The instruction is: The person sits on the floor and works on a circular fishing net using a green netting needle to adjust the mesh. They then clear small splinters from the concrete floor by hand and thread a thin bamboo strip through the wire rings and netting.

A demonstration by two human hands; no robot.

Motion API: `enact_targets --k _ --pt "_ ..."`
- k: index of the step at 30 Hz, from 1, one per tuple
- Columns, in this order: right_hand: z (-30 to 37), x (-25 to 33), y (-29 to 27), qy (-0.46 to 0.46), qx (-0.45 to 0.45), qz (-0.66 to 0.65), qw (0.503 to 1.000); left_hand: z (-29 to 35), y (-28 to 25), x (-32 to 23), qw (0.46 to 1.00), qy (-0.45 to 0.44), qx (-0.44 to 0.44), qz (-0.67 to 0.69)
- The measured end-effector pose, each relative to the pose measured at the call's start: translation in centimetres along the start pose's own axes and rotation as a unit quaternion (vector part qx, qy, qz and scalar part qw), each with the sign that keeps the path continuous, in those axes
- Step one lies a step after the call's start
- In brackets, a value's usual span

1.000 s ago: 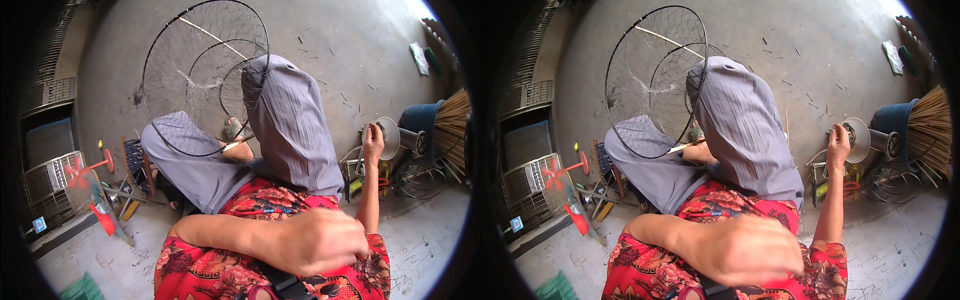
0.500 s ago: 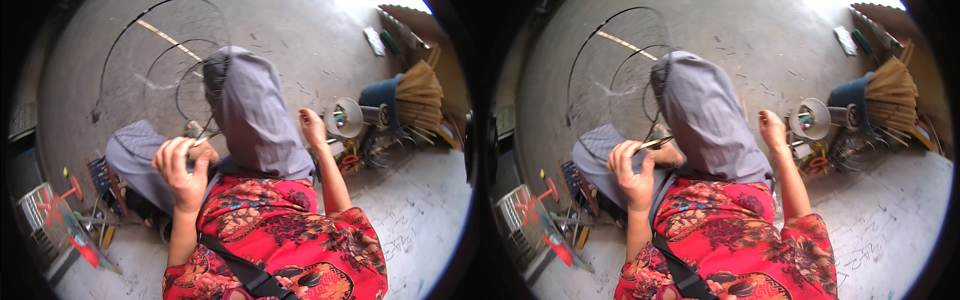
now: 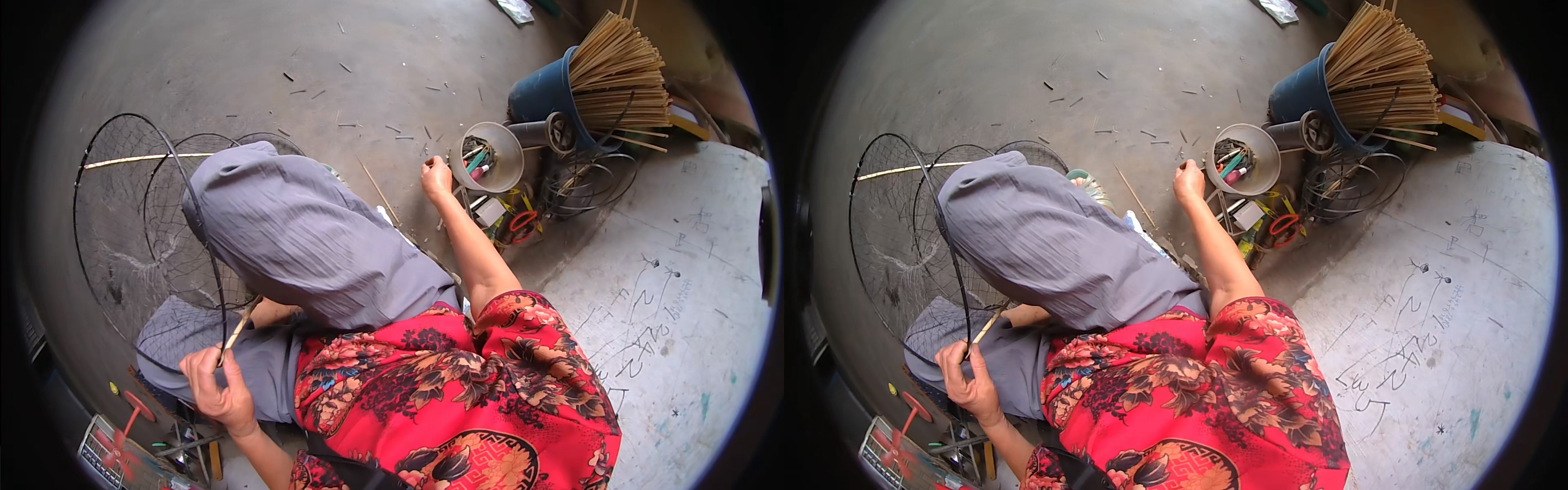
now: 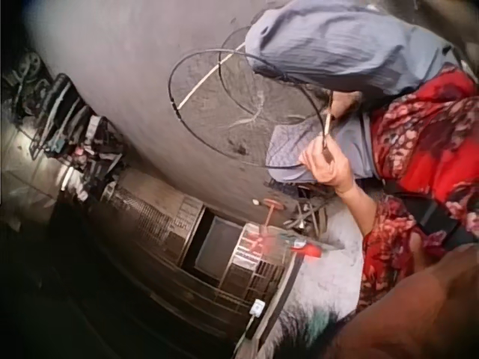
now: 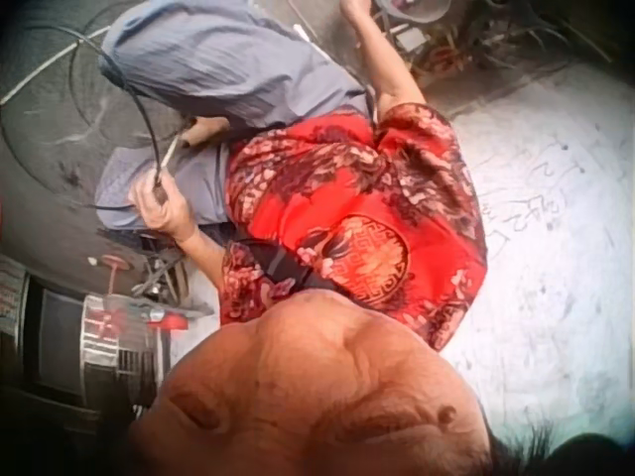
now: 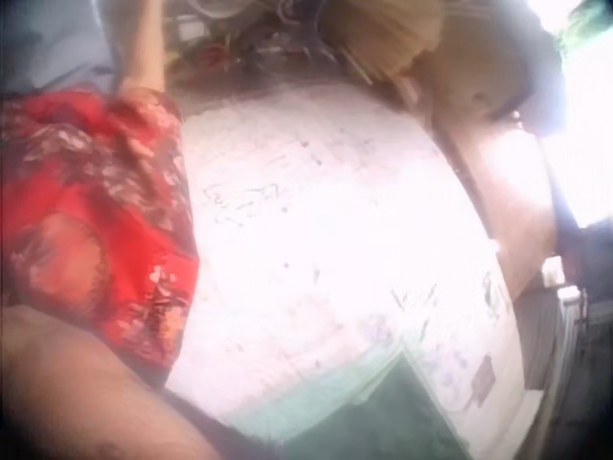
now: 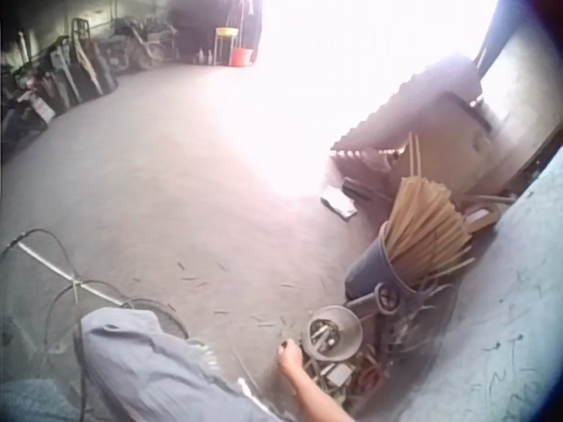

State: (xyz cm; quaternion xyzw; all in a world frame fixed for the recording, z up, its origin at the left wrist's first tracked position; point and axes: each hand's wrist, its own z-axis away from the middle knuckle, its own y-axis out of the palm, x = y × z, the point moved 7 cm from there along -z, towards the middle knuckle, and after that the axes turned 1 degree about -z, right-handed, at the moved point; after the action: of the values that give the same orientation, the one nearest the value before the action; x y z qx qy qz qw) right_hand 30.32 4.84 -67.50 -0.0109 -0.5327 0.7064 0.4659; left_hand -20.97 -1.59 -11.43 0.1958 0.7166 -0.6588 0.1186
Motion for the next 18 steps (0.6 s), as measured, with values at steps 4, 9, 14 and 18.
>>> enact_targets --k 4,9,14,18 --pt "-3.8 0.7 0.3 0.032 -0.031 0.020 0.999 -2.4 1.6 -1.8 0.999 -0.015 0.046 0.014" --pt "-7.3 2.7 1.5 0.021 0.001 0.156 0.987 -4.0 2.0 -5.8 0.992 -0.026 0.102 -0.072" --pt "-9.3 4.7 2.1 -0.076 0.085 0.270 0.956 -7.1 1.1 -13.0 0.980 0.008 0.054 -0.192" --pt "-9.6 4.2 0.4 -0.086 0.111 0.248 0.958 -7.8 0.8 -15.8 0.996 -0.009 0.046 -0.074"
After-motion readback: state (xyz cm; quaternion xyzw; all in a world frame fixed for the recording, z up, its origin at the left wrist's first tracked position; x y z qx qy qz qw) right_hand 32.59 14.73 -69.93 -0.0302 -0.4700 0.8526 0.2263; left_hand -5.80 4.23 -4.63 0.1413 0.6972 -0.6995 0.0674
